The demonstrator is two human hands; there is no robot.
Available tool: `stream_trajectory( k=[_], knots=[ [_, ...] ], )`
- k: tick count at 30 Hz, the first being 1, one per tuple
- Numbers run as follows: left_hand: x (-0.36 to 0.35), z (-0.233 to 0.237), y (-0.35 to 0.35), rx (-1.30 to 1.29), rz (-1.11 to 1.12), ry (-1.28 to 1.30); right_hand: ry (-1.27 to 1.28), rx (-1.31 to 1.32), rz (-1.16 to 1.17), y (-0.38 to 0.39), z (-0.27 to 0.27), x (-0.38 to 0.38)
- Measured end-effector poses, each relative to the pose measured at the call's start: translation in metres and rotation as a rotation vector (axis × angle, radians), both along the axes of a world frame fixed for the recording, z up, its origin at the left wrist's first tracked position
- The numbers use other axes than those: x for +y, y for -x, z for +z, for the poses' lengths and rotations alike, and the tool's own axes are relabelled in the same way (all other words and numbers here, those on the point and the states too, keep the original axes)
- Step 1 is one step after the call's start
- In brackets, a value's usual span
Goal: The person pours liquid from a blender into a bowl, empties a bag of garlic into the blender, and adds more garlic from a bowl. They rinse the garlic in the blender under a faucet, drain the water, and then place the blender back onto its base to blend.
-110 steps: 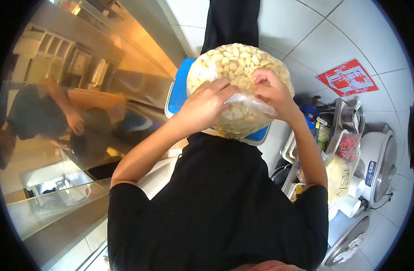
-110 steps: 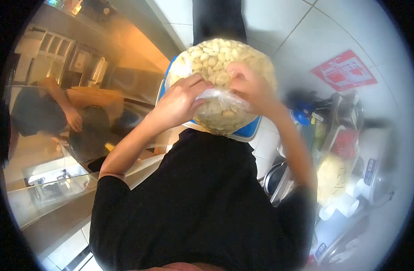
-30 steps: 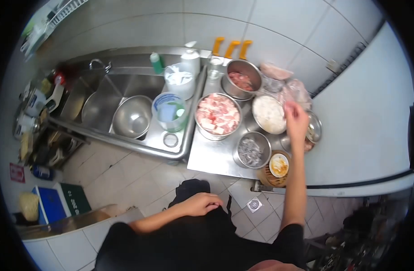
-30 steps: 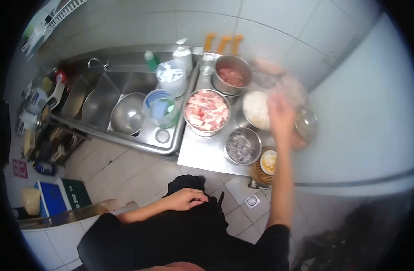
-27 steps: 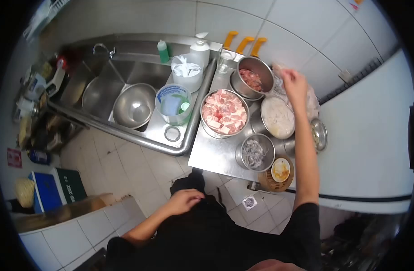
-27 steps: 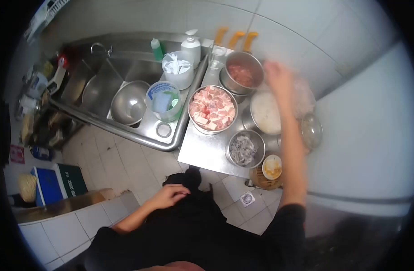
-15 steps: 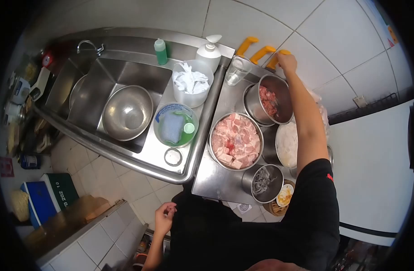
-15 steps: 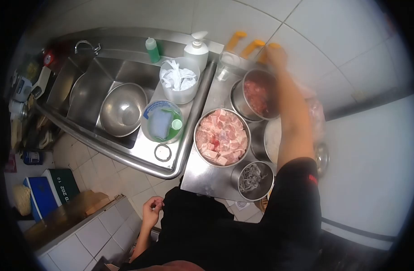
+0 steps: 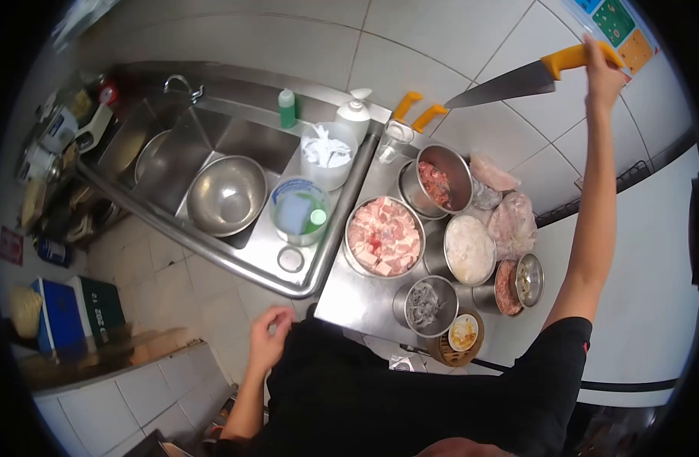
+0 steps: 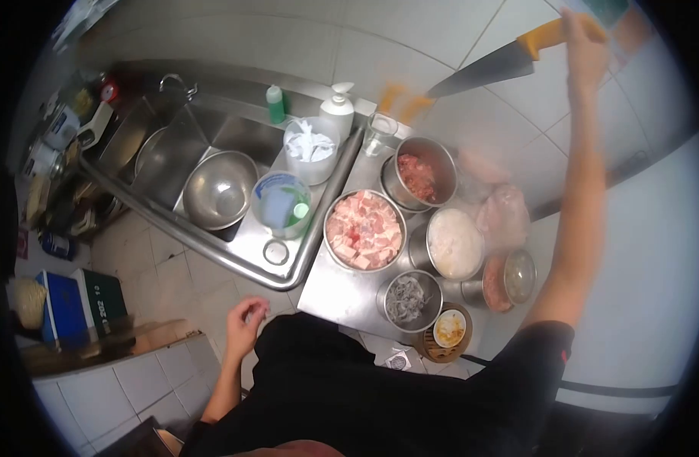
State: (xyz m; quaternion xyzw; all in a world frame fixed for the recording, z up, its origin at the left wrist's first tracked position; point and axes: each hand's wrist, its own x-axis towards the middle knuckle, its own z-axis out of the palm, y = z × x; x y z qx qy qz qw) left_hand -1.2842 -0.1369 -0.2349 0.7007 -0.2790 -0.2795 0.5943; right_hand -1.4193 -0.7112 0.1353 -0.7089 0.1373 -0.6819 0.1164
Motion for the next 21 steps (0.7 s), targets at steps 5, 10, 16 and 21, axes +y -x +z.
stream_trajectory(
  k=[5, 10, 16, 21],
  knots=[
    [-0.001, 0.093, -0.069, -0.460, 0.073, 0.287, -0.262, 0.135, 0.382, -0.055, -0.004, 0.125],
    [0.009, 0.121, -0.152, -0.193, -0.152, 0.344, -0.840, 0.272, 0.862, -0.197, -0.094, 0.265],
    [0.135, 0.073, -0.250, 0.161, 0.061, 0.134, -1.085, 0.536, 1.134, -0.401, -0.192, 0.402],
    [0.242, 0.056, -0.339, 0.005, 0.331, 0.121, -1.130, 0.844, 1.018, -0.547, -0.244, 0.496]
  ],
)
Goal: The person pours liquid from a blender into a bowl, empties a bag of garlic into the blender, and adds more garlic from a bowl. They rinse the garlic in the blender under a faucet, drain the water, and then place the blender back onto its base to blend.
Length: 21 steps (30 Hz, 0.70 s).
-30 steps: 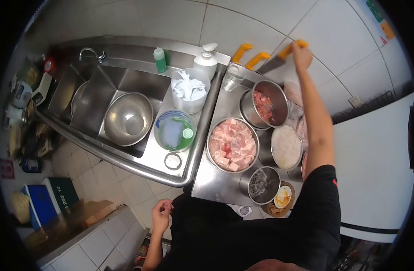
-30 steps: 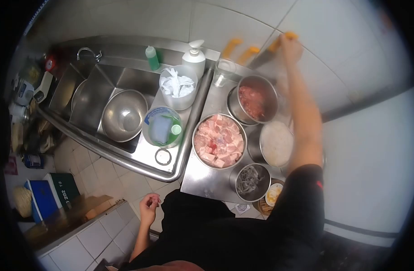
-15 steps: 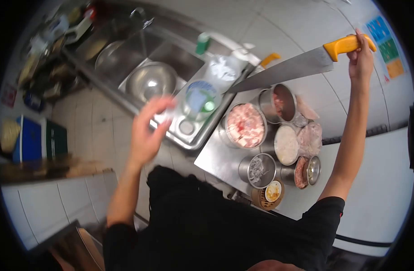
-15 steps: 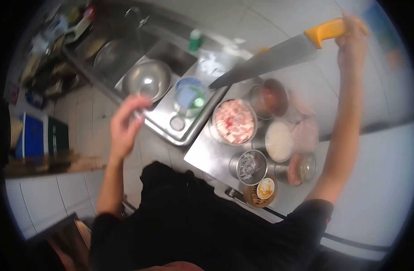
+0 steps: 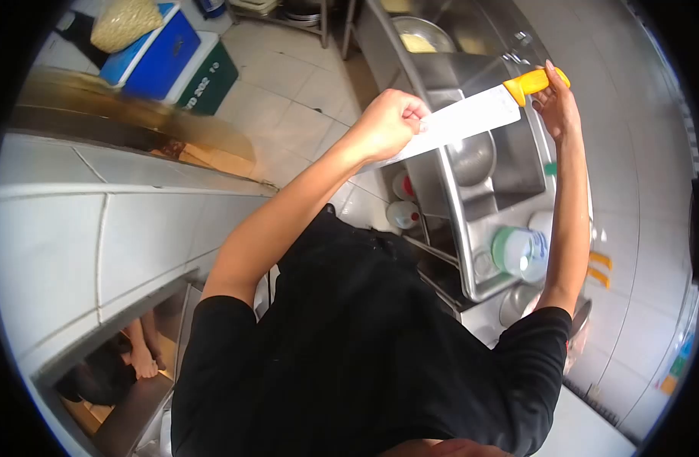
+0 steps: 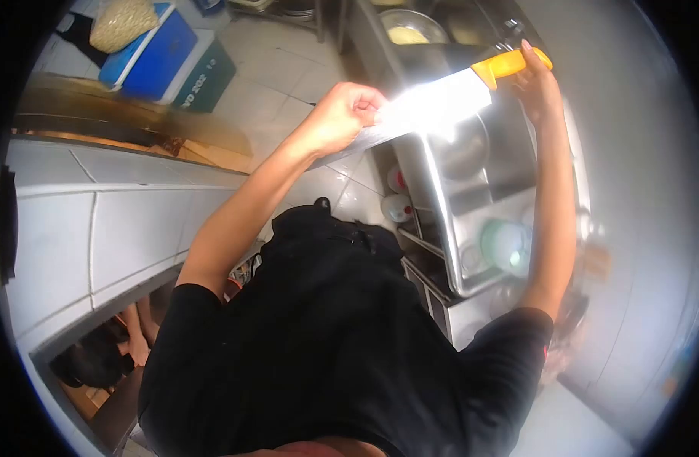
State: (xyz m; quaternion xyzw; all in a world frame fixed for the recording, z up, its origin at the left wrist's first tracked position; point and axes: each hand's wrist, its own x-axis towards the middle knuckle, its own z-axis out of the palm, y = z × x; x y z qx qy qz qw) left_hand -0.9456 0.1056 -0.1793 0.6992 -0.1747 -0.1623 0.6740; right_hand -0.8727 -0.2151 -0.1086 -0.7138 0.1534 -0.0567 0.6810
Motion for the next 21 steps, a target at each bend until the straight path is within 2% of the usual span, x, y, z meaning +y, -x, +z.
stream_trajectory(
  k=[1, 2, 3, 4, 5, 6, 7, 8, 9, 11, 12, 13, 15, 17, 18, 19, 21],
  knots=[
    [0.019, 0.005, -0.014, 0.008, 0.023, -0.008, 0.116, 0.020, 0.007, -0.024, -0.008, 0.010],
    [0.039, 0.016, -0.030, -0.088, 0.040, -0.145, 0.111, 0.024, 0.030, -0.040, -0.009, 0.026],
    [0.057, 0.023, -0.048, -0.186, 0.059, -0.285, 0.470, -0.295, -0.039, -0.050, -0.006, 0.043],
    [0.073, 0.017, -0.069, -0.220, 0.105, -0.261, 0.818, -0.636, -0.109, -0.063, 0.000, 0.061],
    [0.092, 0.021, -0.094, -0.228, 0.154, -0.262, 0.941, -0.633, 0.236, -0.071, 0.017, 0.088],
    [0.110, 0.023, -0.118, -0.341, 0.075, -0.329, 1.058, -0.611, 0.590, -0.074, 0.029, 0.113],
    [0.125, 0.021, -0.140, -0.443, -0.007, -0.394, 0.892, -0.364, 0.807, -0.083, 0.015, 0.129],
    [0.137, 0.016, -0.165, -0.422, -0.085, -0.294, 0.980, -0.025, 1.003, -0.096, 0.014, 0.148],
    [0.148, 0.016, -0.187, -0.423, -0.032, -0.279, 0.995, -0.072, 0.977, -0.106, 0.003, 0.167],
    [0.174, 0.024, -0.233, -0.551, -0.162, -0.422, 0.679, 0.273, 1.054, -0.141, -0.023, 0.183],
    [0.185, 0.029, -0.258, -0.534, -0.168, -0.577, 0.534, 0.314, 0.988, -0.157, -0.032, 0.198],
    [0.200, 0.041, -0.276, -0.612, -0.020, -0.659, 0.374, 0.351, 0.919, -0.175, -0.044, 0.217],
    [0.247, 0.063, -0.319, -1.107, 0.499, -0.306, 0.161, 0.408, 0.778, -0.218, -0.069, 0.252],
    [0.297, 0.061, -0.353, -0.802, 1.036, 0.083, -0.190, 0.455, 0.776, -0.254, -0.085, 0.297],
    [0.317, 0.043, -0.368, -0.600, 0.912, 0.317, -0.278, 0.461, 0.861, -0.271, -0.089, 0.319],
    [0.321, 0.036, -0.378, -0.643, 0.941, 0.266, -0.359, 0.451, 0.980, -0.287, -0.095, 0.342],
    [0.309, 0.025, -0.385, -0.053, 0.641, 0.885, -0.449, 0.424, 1.131, -0.319, -0.095, 0.388]
  ],
)
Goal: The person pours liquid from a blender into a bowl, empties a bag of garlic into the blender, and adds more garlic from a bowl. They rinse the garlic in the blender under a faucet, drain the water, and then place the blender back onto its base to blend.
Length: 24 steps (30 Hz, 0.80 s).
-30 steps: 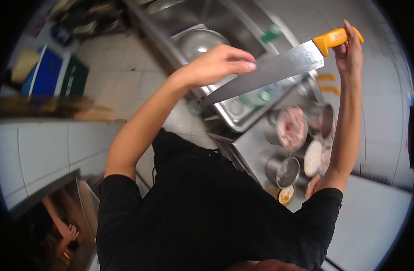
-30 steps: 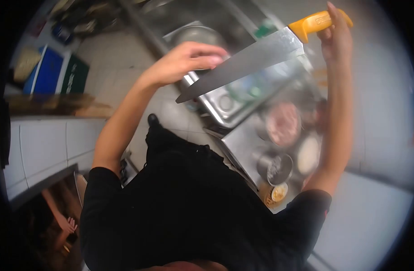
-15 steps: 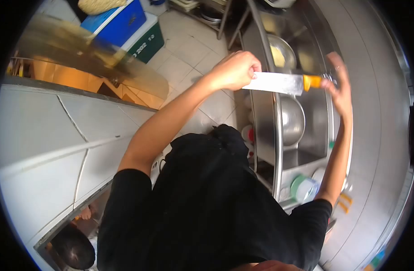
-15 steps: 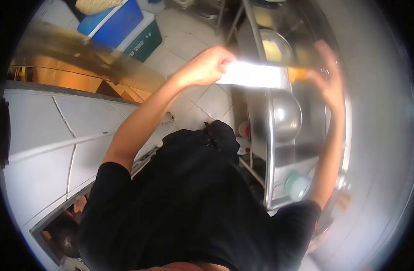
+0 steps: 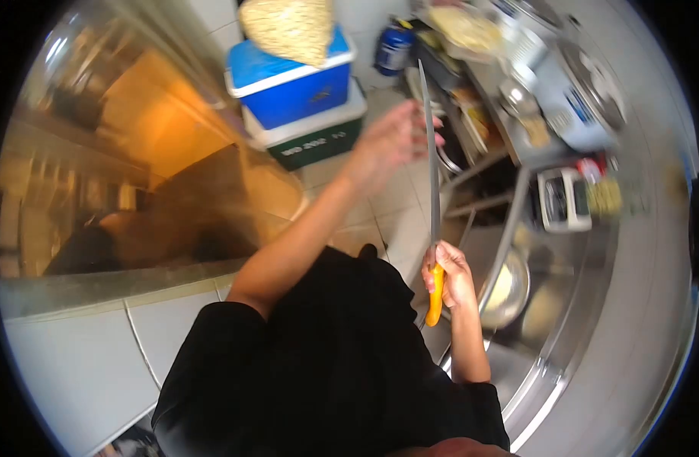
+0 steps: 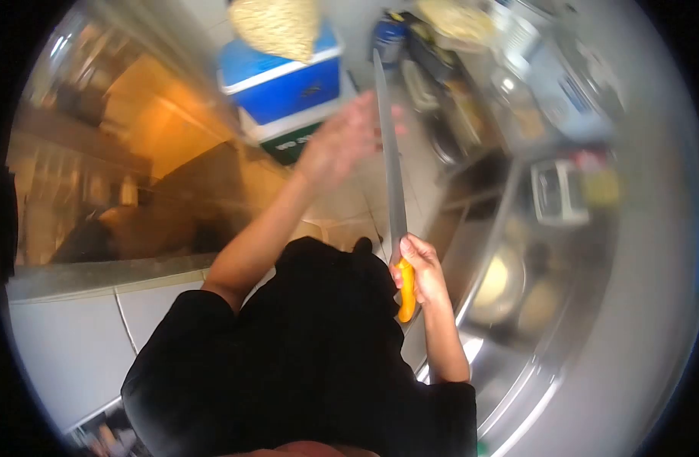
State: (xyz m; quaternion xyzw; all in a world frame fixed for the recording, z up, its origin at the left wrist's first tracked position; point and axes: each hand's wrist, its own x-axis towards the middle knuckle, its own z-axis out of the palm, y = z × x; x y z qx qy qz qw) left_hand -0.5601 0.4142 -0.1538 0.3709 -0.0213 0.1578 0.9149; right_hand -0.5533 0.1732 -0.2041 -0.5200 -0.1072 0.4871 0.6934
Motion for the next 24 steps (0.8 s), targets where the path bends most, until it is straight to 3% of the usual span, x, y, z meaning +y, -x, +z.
stream_trajectory(
  k=[2, 5, 10, 20, 22, 24],
  knots=[
    [0.019, 0.002, -0.009, -0.019, -0.027, -0.032, 0.003, 0.026, 0.077, -0.028, 0.003, 0.042],
    [0.072, -0.006, -0.032, -0.010, 0.142, -0.105, 0.065, 0.069, 0.215, -0.073, 0.010, 0.096],
    [0.139, -0.025, -0.078, -0.050, 0.233, -0.098, 0.064, -0.027, 0.303, -0.136, 0.005, 0.166],
    [0.302, -0.034, -0.173, -0.080, 0.107, 0.008, 0.076, 0.031, 0.350, -0.229, 0.008, 0.315],
    [0.341, -0.035, -0.190, 0.000, 0.561, -0.406, 0.060, -0.028, 0.346, -0.252, 0.007, 0.337],
    [0.398, -0.020, -0.194, 0.234, 1.238, -1.204, -0.061, -0.034, 0.335, -0.278, 0.012, 0.360]
  ],
)
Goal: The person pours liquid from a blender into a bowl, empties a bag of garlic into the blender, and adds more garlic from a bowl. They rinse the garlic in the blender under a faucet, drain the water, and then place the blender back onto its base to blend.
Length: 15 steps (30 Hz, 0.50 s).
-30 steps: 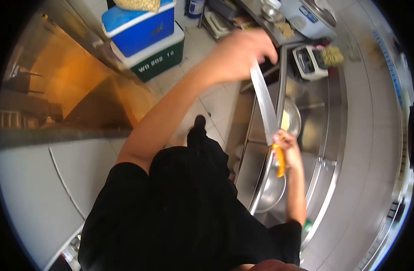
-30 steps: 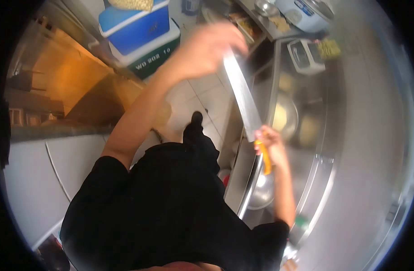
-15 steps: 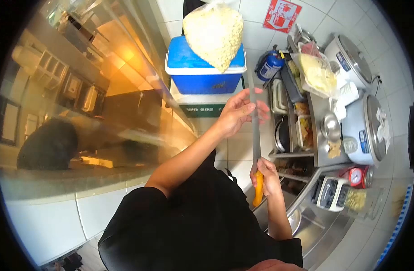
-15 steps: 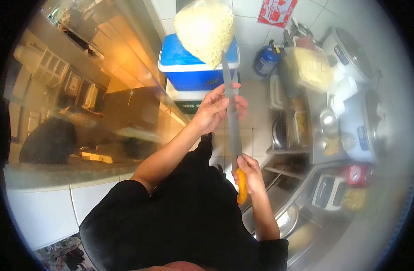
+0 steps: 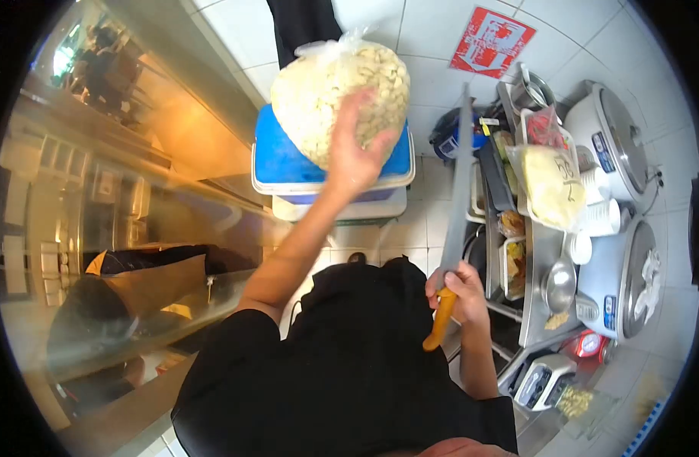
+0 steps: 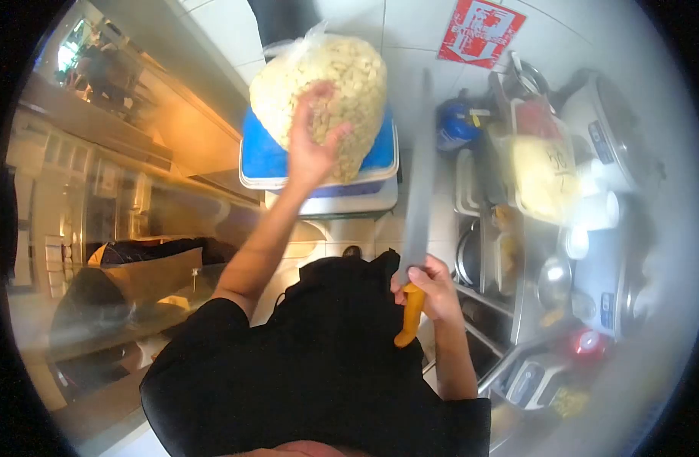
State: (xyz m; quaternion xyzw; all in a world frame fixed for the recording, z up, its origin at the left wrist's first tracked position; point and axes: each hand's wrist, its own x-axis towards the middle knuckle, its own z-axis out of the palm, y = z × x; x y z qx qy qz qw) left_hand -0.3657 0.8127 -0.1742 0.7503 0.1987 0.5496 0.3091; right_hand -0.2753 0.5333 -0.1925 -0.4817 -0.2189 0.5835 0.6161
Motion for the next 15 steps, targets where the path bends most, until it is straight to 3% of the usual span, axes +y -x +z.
stream_trajectory(
  k=[2, 4, 6, 7, 10, 12, 15],
  knots=[
    [0.050, 0.045, -0.004, 0.200, 0.426, -0.369, -0.060, 0.031, -0.006, -0.031, 0.012, 0.033],
    [0.092, 0.055, -0.020, 0.431, 0.655, -0.456, -0.030, -0.057, -0.016, -0.065, 0.010, 0.071],
    [0.163, 0.031, -0.015, 0.669, 0.418, -0.188, 0.014, -0.162, 0.033, -0.085, 0.012, 0.113],
    [0.173, 0.039, -0.011, 0.438, 0.241, 0.044, 0.049, -0.288, 0.048, -0.095, 0.015, 0.134],
    [0.188, 0.052, -0.013, 0.521, 0.231, -0.009, -0.048, -0.273, 0.188, -0.107, 0.035, 0.195],
    [0.178, 0.077, -0.016, 0.575, 0.339, 0.068, -0.098, -0.248, 0.238, -0.105, 0.043, 0.233],
    [0.177, 0.089, -0.019, 0.852, 0.403, -0.257, -0.123, -0.206, 0.343, -0.103, 0.047, 0.272]
  ],
)
